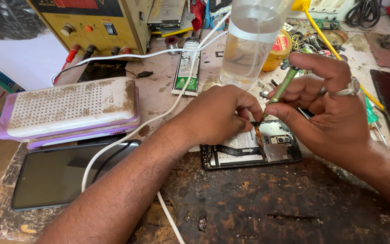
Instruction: The person disassembles a Nokia smartphone on a cluttered workbench. They use a screwdriver and tweezers to remove screws and lift the motherboard, exposing the battery and internal components.
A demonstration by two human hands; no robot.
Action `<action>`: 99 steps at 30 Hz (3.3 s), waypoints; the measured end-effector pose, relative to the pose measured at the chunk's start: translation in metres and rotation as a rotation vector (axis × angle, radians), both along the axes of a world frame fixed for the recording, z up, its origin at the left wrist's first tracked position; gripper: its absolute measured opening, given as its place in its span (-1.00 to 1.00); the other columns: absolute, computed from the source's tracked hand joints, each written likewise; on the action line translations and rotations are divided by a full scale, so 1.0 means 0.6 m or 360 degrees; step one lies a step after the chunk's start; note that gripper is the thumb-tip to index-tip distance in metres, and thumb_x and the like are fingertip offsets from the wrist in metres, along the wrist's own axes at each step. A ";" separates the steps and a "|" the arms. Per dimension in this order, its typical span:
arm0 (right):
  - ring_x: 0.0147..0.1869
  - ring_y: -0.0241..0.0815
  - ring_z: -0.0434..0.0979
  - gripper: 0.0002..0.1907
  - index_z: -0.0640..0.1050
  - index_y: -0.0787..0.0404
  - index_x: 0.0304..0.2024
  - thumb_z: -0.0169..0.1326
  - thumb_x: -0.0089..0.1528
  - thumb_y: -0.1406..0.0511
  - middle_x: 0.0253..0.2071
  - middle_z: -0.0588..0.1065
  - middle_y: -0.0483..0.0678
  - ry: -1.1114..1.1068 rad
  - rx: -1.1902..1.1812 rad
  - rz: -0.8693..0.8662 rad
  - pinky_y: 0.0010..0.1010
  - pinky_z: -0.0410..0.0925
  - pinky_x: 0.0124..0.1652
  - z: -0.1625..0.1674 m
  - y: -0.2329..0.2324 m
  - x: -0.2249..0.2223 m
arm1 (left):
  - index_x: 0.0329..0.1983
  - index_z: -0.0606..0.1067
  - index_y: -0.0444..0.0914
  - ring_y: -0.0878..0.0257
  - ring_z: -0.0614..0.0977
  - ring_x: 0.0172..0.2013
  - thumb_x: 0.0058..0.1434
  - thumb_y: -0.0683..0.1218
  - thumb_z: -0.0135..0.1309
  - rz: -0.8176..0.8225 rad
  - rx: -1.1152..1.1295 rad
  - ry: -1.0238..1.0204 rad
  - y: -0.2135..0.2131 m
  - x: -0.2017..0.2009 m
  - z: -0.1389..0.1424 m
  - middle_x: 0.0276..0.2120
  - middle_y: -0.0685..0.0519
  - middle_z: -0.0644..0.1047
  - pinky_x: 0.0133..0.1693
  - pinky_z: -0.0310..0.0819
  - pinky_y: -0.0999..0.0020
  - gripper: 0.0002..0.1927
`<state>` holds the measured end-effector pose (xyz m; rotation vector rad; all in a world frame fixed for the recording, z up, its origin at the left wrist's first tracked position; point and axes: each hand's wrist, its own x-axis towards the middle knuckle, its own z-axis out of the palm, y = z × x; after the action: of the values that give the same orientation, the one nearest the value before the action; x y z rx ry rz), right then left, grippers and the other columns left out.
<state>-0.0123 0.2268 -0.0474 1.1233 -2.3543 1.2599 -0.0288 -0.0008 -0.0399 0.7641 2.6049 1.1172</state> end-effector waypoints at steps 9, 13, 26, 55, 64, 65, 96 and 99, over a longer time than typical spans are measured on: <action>0.15 -0.15 0.65 -0.24 0.07 0.15 0.39 0.17 0.28 0.52 -0.05 0.54 0.12 0.0088 0.0055 -0.0021 -0.35 0.59 0.15 -0.001 0.001 0.000 | -0.13 0.62 -0.13 0.35 0.71 -0.25 0.11 -0.08 0.30 0.0012 0.0016 0.0074 -0.002 -0.005 -0.009 -0.31 0.15 0.68 -0.17 0.59 0.35 -0.76; 0.19 -0.14 0.64 -0.25 0.05 0.16 0.40 0.16 0.30 0.51 -0.02 0.56 0.12 0.0087 0.0036 -0.0010 -0.35 0.58 0.17 -0.003 0.001 -0.001 | -0.11 0.50 -0.17 0.31 0.71 -0.21 0.10 -0.07 0.31 0.0023 0.0008 0.0111 -0.003 -0.006 -0.012 -0.29 0.11 0.67 -0.16 0.58 0.30 -0.68; 0.09 -0.15 0.67 -0.23 0.08 0.21 0.38 0.23 0.27 0.49 -0.08 0.55 0.13 0.0260 0.0070 -0.0166 -0.39 0.60 0.07 -0.008 -0.001 0.003 | -0.13 0.48 -0.16 0.31 0.70 -0.20 0.10 -0.07 0.31 0.0030 0.0000 0.0097 -0.003 -0.007 -0.015 -0.28 0.12 0.65 -0.15 0.58 0.31 -0.69; -0.10 -0.30 0.55 -0.17 0.12 0.09 0.37 0.35 0.23 0.38 -0.11 0.41 -0.01 0.0472 0.0094 -0.0147 -0.49 0.56 -0.12 -0.014 -0.002 -0.001 | -0.15 0.56 -0.24 0.31 0.70 -0.20 0.35 -0.11 0.02 0.0049 0.0338 -0.0024 -0.034 -0.015 0.029 -0.27 0.03 0.66 -0.13 0.63 0.35 -0.85; -0.12 -0.32 0.60 -0.15 0.01 0.07 0.35 0.29 0.27 0.49 -0.12 0.45 0.00 0.0395 0.0071 -0.0057 -0.54 0.60 -0.10 -0.019 -0.006 -0.001 | -0.28 0.64 -0.08 0.25 0.69 -0.19 0.19 -0.08 0.17 0.0366 -0.0487 0.0166 -0.035 0.022 0.046 -0.28 0.14 0.66 -0.09 0.52 0.19 -0.93; -0.11 -0.31 0.60 -0.15 0.01 0.08 0.35 0.29 0.26 0.49 -0.10 0.45 0.01 0.0394 0.0057 -0.0044 -0.53 0.59 -0.11 -0.020 -0.007 -0.002 | -0.29 0.64 -0.08 0.23 0.68 -0.18 0.20 -0.08 0.17 0.0373 -0.0549 0.0203 -0.039 0.022 0.048 -0.27 0.13 0.66 -0.09 0.52 0.17 -0.93; -0.10 -0.23 0.52 -0.21 0.09 0.04 0.36 0.26 0.27 0.50 -0.16 0.37 0.03 0.0050 -0.0090 -0.0132 -0.38 0.56 -0.08 -0.021 -0.003 -0.013 | -0.10 0.63 -0.01 0.34 0.68 -0.27 0.04 -0.04 0.30 0.0057 -0.0219 -0.0125 -0.018 0.010 0.033 -0.33 0.15 0.65 -0.20 0.58 0.30 -0.69; 0.02 -0.27 0.64 -0.36 0.05 0.06 0.37 0.00 0.37 0.54 0.00 0.51 0.05 0.0206 0.0059 0.0227 -0.48 0.58 -0.10 -0.014 0.003 -0.014 | -0.12 0.66 -0.04 0.35 0.74 -0.27 0.16 -0.07 0.21 -0.0041 -0.0054 -0.0014 -0.008 0.002 0.018 -0.31 0.15 0.70 -0.14 0.63 0.36 -0.79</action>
<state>-0.0209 0.2284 -0.0560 1.3626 -2.2463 1.1540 -0.0275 -0.0056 -0.0288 0.7819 2.5924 1.0637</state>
